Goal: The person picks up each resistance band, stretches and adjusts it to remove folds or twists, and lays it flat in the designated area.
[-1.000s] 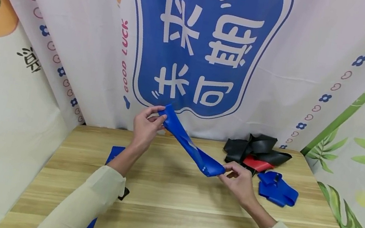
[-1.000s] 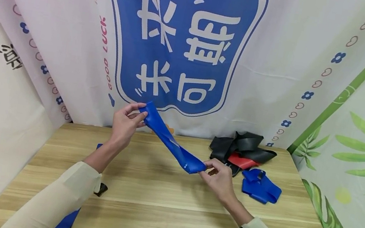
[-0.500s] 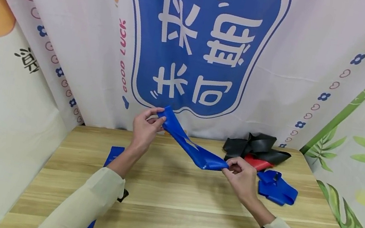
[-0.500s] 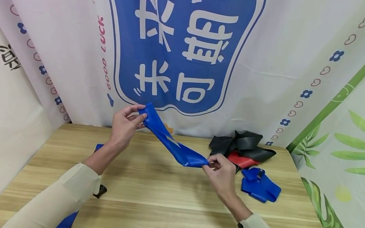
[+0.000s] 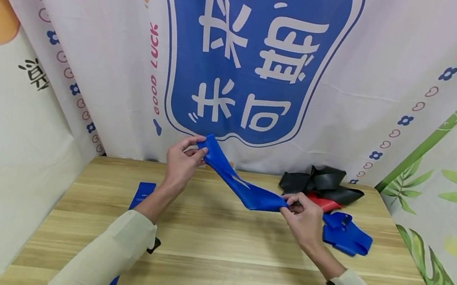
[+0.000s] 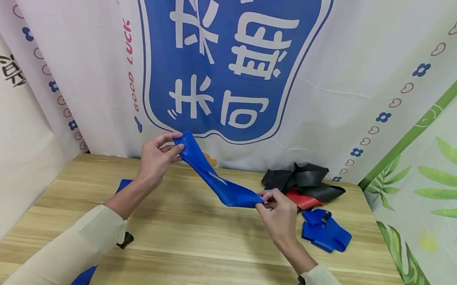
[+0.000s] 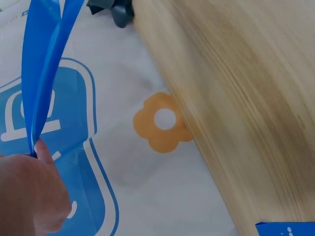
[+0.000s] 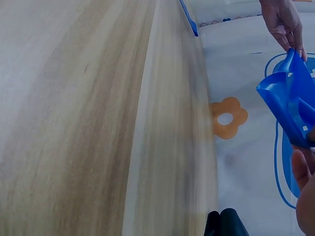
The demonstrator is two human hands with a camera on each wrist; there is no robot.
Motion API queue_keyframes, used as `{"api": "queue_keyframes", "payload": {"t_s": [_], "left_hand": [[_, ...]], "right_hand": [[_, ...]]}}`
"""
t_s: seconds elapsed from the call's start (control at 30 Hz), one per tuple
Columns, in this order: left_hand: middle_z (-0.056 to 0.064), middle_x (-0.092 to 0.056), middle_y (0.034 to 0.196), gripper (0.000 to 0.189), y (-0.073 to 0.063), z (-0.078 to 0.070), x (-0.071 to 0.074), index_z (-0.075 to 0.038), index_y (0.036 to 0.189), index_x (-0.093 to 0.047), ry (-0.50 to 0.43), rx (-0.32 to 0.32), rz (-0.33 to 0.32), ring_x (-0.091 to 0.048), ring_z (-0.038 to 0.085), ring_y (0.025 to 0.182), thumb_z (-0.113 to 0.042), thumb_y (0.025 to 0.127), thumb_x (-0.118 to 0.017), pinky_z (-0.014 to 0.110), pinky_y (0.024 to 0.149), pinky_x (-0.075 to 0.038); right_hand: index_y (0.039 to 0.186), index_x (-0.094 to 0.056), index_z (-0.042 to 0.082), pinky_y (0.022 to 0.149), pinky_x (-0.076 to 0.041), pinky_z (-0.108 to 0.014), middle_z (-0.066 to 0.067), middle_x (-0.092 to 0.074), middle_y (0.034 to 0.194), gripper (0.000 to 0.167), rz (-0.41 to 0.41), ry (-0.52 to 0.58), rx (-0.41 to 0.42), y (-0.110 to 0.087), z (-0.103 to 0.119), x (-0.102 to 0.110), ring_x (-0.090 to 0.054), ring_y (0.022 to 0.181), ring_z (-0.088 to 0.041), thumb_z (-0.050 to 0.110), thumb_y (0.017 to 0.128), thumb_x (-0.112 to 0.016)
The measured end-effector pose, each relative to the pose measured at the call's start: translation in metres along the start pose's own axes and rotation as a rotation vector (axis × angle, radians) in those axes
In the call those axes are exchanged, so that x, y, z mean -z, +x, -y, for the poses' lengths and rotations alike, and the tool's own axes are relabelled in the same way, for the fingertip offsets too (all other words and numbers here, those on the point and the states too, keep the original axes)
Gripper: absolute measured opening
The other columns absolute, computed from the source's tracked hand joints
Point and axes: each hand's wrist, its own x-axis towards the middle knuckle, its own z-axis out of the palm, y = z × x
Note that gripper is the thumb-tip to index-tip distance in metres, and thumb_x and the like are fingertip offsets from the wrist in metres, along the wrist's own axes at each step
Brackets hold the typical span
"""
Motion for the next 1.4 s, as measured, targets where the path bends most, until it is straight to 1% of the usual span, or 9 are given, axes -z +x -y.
{"api": "queue_keyframes", "payload": {"t_s": [0.2, 0.37, 0.5, 0.73, 0.9, 1.07, 1.2, 1.3, 1.4], "left_hand": [[0.013, -0.067, 0.121, 0.027, -0.001, 0.001, 0.000, -0.005, 0.128, -0.072, -0.001, 0.002, 0.004, -0.076, 0.023, 0.095, -0.002, 0.101, -0.071, 0.046, 0.086, -0.063], [0.014, -0.067, 0.123, 0.027, -0.001, 0.002, 0.000, -0.005, 0.128, -0.072, -0.004, 0.011, 0.012, -0.075, 0.023, 0.094, -0.002, 0.101, -0.070, 0.040, 0.082, -0.065], [0.016, -0.067, 0.124, 0.028, -0.001, 0.003, 0.002, -0.004, 0.129, -0.072, -0.010, 0.015, 0.018, -0.074, 0.025, 0.094, -0.002, 0.101, -0.070, 0.029, 0.076, -0.064], [0.018, -0.065, 0.125, 0.029, 0.000, 0.001, 0.005, -0.004, 0.131, -0.071, -0.013, 0.025, 0.017, -0.074, 0.027, 0.097, -0.004, 0.102, -0.069, 0.028, 0.077, -0.064], [0.016, -0.066, 0.125, 0.029, 0.000, -0.001, 0.007, -0.004, 0.131, -0.071, -0.015, 0.026, 0.005, -0.075, 0.027, 0.098, -0.002, 0.101, -0.069, 0.028, 0.077, -0.064], [0.016, -0.065, 0.126, 0.030, 0.000, -0.001, 0.008, -0.004, 0.131, -0.071, -0.008, 0.021, -0.002, -0.075, 0.027, 0.099, -0.002, 0.102, -0.069, 0.027, 0.078, -0.064], [0.016, -0.066, 0.126, 0.030, 0.001, 0.000, 0.010, -0.004, 0.132, -0.071, -0.010, 0.011, -0.006, -0.075, 0.025, 0.099, -0.002, 0.102, -0.068, 0.027, 0.078, -0.064], [0.016, -0.066, 0.126, 0.030, 0.001, 0.001, 0.012, -0.004, 0.132, -0.071, -0.009, 0.007, -0.009, -0.075, 0.024, 0.098, -0.003, 0.102, -0.069, 0.026, 0.077, -0.063], [0.016, -0.066, 0.126, 0.031, 0.000, 0.001, 0.013, -0.004, 0.132, -0.071, -0.011, 0.008, -0.014, -0.075, 0.023, 0.098, -0.004, 0.101, -0.070, 0.024, 0.076, -0.063]], "right_hand": [[0.082, -0.058, 0.016, 0.054, -0.051, -0.020, -0.006, -0.080, 0.108, 0.035, 0.164, 0.021, -0.008, 0.002, 0.004, 0.003, -0.065, 0.066, -0.009, -0.010, 0.081, -0.081], [0.080, -0.054, 0.011, 0.050, -0.043, -0.022, -0.008, -0.080, 0.112, 0.033, 0.292, 0.103, -0.021, 0.003, 0.003, 0.002, -0.052, 0.058, -0.011, -0.015, 0.081, -0.074], [0.081, -0.053, 0.007, 0.053, -0.044, -0.023, -0.014, -0.078, 0.111, 0.031, 0.357, 0.181, -0.040, 0.002, 0.003, 0.001, -0.057, 0.064, -0.012, -0.019, 0.080, -0.070], [0.086, -0.057, 0.008, 0.068, -0.060, -0.026, -0.016, -0.072, 0.106, 0.031, 0.387, 0.280, -0.054, 0.000, 0.003, 0.000, -0.070, 0.087, -0.016, -0.015, 0.084, -0.077], [0.091, -0.065, 0.006, 0.082, -0.062, -0.026, -0.014, -0.070, 0.108, 0.026, 0.401, 0.335, -0.092, -0.001, 0.001, 0.002, -0.070, 0.096, -0.019, -0.004, 0.083, -0.087], [0.101, -0.075, 0.008, 0.084, -0.062, -0.028, -0.014, -0.069, 0.113, 0.022, 0.422, 0.339, -0.112, -0.004, 0.001, 0.005, -0.069, 0.098, -0.020, 0.003, 0.085, -0.089], [0.103, -0.079, 0.007, 0.086, -0.062, -0.028, -0.015, -0.068, 0.116, 0.014, 0.428, 0.350, -0.137, -0.007, 0.001, 0.006, -0.069, 0.102, -0.020, 0.005, 0.090, -0.084], [0.100, -0.081, 0.009, 0.084, -0.061, -0.024, -0.013, -0.069, 0.114, 0.004, 0.397, 0.327, -0.165, -0.008, 0.001, 0.004, -0.067, 0.104, -0.017, 0.008, 0.096, -0.078], [0.096, -0.083, 0.008, 0.081, -0.060, -0.022, -0.011, -0.071, 0.111, 0.007, 0.352, 0.296, -0.172, -0.009, 0.001, 0.001, -0.067, 0.105, -0.014, 0.011, 0.098, -0.077]]}}
